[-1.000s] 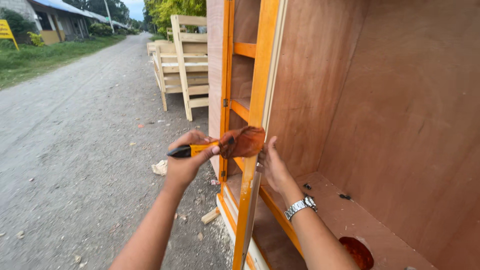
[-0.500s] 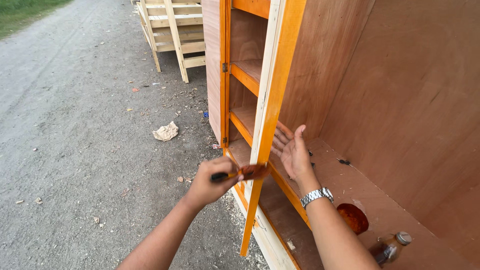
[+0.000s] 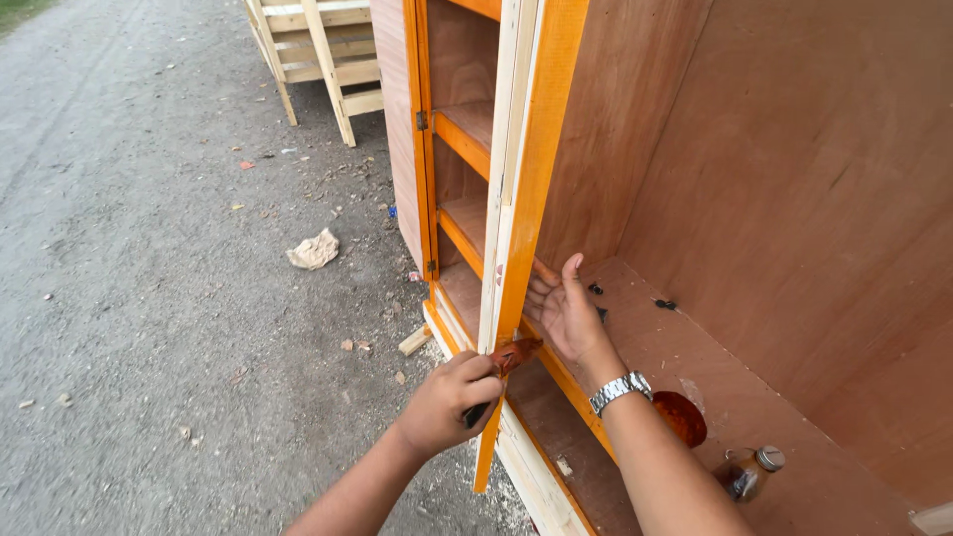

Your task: The person applies an orange-brown wood stain to the frame and shelf edges of a wooden cabinet outdoors. They hold a cut plastic bottle of stain in one hand and dab and wipe the stain onto the wood with a small pad and a brush, working along the vertical frame members and shelf edges.

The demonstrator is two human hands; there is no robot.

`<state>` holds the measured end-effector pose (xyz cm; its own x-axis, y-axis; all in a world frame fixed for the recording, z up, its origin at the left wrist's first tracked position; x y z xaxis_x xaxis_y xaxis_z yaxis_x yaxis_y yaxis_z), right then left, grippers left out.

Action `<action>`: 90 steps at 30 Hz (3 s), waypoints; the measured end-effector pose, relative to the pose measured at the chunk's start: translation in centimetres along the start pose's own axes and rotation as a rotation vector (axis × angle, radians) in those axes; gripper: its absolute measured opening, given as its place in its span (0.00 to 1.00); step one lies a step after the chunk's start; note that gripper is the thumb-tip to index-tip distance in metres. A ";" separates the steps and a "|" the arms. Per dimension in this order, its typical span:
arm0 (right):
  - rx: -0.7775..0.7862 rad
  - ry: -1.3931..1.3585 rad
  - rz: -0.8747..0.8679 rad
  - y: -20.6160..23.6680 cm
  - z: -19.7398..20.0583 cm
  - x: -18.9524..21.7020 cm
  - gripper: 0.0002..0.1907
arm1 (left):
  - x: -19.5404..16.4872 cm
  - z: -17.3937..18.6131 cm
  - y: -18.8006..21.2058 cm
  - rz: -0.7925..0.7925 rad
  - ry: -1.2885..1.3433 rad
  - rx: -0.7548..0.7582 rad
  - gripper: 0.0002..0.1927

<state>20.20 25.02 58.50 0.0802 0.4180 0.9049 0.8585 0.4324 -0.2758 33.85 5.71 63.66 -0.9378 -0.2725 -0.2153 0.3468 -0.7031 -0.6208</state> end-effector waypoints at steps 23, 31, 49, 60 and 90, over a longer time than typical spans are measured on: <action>0.018 0.087 -0.102 0.2 1.8 0.9 0.57 | 2.3 -1.6 4.3 -0.046 -0.211 0.052 0.07; -0.021 0.167 -0.125 1.6 2.7 1.7 0.59 | 0.9 -4.4 6.6 0.285 -0.121 -0.184 0.10; 0.047 0.093 -0.044 1.3 2.1 0.8 0.52 | -4.1 -13.3 4.0 0.499 -0.322 -0.818 0.14; 0.077 0.025 -0.090 1.2 4.1 1.8 0.49 | 1.3 -20.6 4.8 0.598 -0.145 -0.562 0.08; 0.007 0.219 -0.148 -0.4 -1.0 16.7 0.63 | -8.4 17.9 -16.3 -0.069 0.075 -0.494 0.08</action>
Point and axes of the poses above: each hand's wrist, its own y-axis away from the middle knuckle, its own z-axis out of the back of the hand, x = y × z, the point moved 4 cm from there along -y, towards the middle knuckle, and after that the axes turned 10 degrees about x, right-handed, at the moved point
